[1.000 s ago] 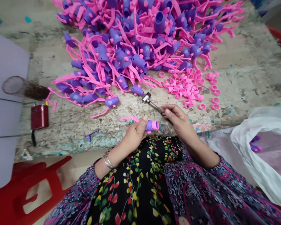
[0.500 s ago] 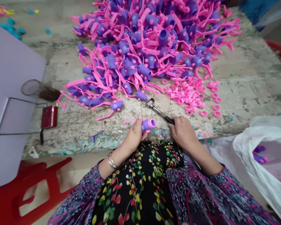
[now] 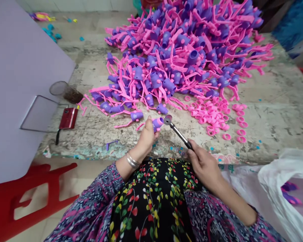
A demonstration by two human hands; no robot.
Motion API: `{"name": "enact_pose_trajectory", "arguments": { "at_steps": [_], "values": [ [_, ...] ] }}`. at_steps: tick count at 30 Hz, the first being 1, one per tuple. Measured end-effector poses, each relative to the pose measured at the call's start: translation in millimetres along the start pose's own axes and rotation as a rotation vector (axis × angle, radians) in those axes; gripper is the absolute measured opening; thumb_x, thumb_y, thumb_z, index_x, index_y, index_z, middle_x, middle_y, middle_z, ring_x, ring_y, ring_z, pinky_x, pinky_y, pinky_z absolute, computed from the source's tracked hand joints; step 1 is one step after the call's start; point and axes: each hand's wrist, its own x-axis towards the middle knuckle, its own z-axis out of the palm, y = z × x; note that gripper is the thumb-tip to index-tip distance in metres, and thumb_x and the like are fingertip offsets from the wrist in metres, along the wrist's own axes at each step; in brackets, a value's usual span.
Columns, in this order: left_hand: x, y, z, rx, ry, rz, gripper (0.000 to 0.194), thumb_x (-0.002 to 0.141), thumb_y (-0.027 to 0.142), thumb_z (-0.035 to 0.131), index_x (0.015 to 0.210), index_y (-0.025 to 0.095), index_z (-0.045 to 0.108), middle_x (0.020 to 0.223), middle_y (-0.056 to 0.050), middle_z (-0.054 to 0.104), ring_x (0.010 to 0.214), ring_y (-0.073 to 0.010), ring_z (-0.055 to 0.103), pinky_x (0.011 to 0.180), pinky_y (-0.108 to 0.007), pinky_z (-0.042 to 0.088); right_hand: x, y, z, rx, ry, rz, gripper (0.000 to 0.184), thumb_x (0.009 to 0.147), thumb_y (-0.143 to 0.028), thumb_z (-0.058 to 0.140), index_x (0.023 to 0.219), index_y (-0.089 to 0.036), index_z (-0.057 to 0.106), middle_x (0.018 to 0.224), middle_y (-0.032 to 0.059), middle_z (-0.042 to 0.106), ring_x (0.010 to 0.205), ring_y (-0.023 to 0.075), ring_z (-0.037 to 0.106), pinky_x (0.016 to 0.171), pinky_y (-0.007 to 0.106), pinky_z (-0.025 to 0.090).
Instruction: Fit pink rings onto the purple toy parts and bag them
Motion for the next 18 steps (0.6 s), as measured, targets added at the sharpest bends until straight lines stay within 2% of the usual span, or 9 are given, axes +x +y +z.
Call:
{"name": "enact_pose_trajectory", "arguments": {
  "at_steps": [2,5,7,8,10,12,13,16,18],
  "values": [
    [3,-2,0.1,0.014,-0.008,0.000,0.046,0.096,0.061,0.032,0.069,0.023,0.036,0.045,0.009,0.034,0.036,-0.0076,0.025,0.040,-0.023,0.019,4,1,-1,0.000,0.012,0.030,0.043,0.100,-0.036,0.043,0.139,-0.021,0.055,0.102,0.0105,0.074,0.088,0.0270,0.071,0.075,0.039,0.056],
    [7,-4,-0.8,0.077,0.000,0.023,0.047,0.096,0.061,0.034,0.067,0.023,0.036,0.043,0.008,0.033,0.037,-0.0085,0.028,0.041,-0.024,0.020,8,-2,-8,-0.009,0.232,0.082,0.045,0.100,-0.035,0.044,0.141,-0.020,0.053,0.113,0.0131,0.072,0.096,0.0271,0.070,0.082,0.040,0.056],
    [11,-4,-1.0,0.110,0.035,0.033,0.049,0.096,0.061,0.033,0.064,0.024,0.035,0.044,0.007,0.033,0.038,-0.0090,0.030,0.042,-0.025,0.021,9,-4,-8,-0.027,0.285,0.056,0.046,0.100,-0.035,0.042,0.142,-0.017,0.051,0.110,0.0147,0.072,0.094,0.0274,0.071,0.082,0.040,0.056],
    [13,-4,-1.0,0.121,0.058,0.029,0.049,0.096,0.061,0.032,0.064,0.024,0.035,0.044,0.007,0.033,0.039,-0.0093,0.030,0.042,-0.025,0.022,8,-4,-6,-0.038,0.243,0.026,0.047,0.100,-0.034,0.041,0.143,-0.016,0.051,0.105,0.0147,0.073,0.091,0.0276,0.071,0.080,0.040,0.057],
    [16,-4,-1.1,0.128,0.096,0.028,0.050,0.096,0.060,0.031,0.063,0.023,0.036,0.045,0.006,0.035,0.039,-0.0097,0.031,0.043,-0.025,0.023,6,-1,-1,-0.068,0.059,-0.038,0.047,0.101,-0.035,0.040,0.141,-0.016,0.053,0.094,0.0128,0.074,0.082,0.0275,0.071,0.072,0.040,0.058],
    [20,-4,-2.1,0.132,0.122,0.044,0.050,0.096,0.060,0.031,0.063,0.023,0.038,0.046,0.005,0.037,0.040,-0.0103,0.033,0.043,-0.025,0.025,2,4,4,-0.106,-0.061,-0.035,0.045,0.100,-0.036,0.041,0.139,-0.019,0.056,0.093,0.0112,0.074,0.080,0.0267,0.071,0.070,0.038,0.058],
    [22,-5,-2.9,0.144,0.125,0.060,0.050,0.096,0.060,0.031,0.063,0.023,0.039,0.046,0.005,0.038,0.041,-0.0108,0.035,0.044,-0.025,0.026,1,6,5,-0.121,-0.031,-0.008,0.044,0.100,-0.035,0.042,0.140,-0.020,0.056,0.097,0.0112,0.074,0.083,0.0263,0.072,0.073,0.038,0.058],
    [26,-10,-5.9,0.256,0.119,0.129,0.051,0.096,0.059,0.032,0.061,0.023,0.041,0.047,0.003,0.041,0.044,-0.0125,0.039,0.045,-0.026,0.028,2,8,4,-0.129,0.261,0.071,0.047,0.101,-0.034,0.042,0.144,-0.017,0.051,0.110,0.0141,0.072,0.095,0.0265,0.071,0.081,0.038,0.057],
    [27,-14,-7.3,0.339,0.116,0.160,0.052,0.096,0.059,0.032,0.060,0.023,0.044,0.047,0.002,0.043,0.045,-0.0136,0.042,0.046,-0.026,0.029,5,6,3,-0.116,0.260,0.051,0.048,0.100,-0.034,0.041,0.143,-0.014,0.051,0.105,0.0146,0.073,0.092,0.0270,0.071,0.079,0.038,0.057]
  ]
}}
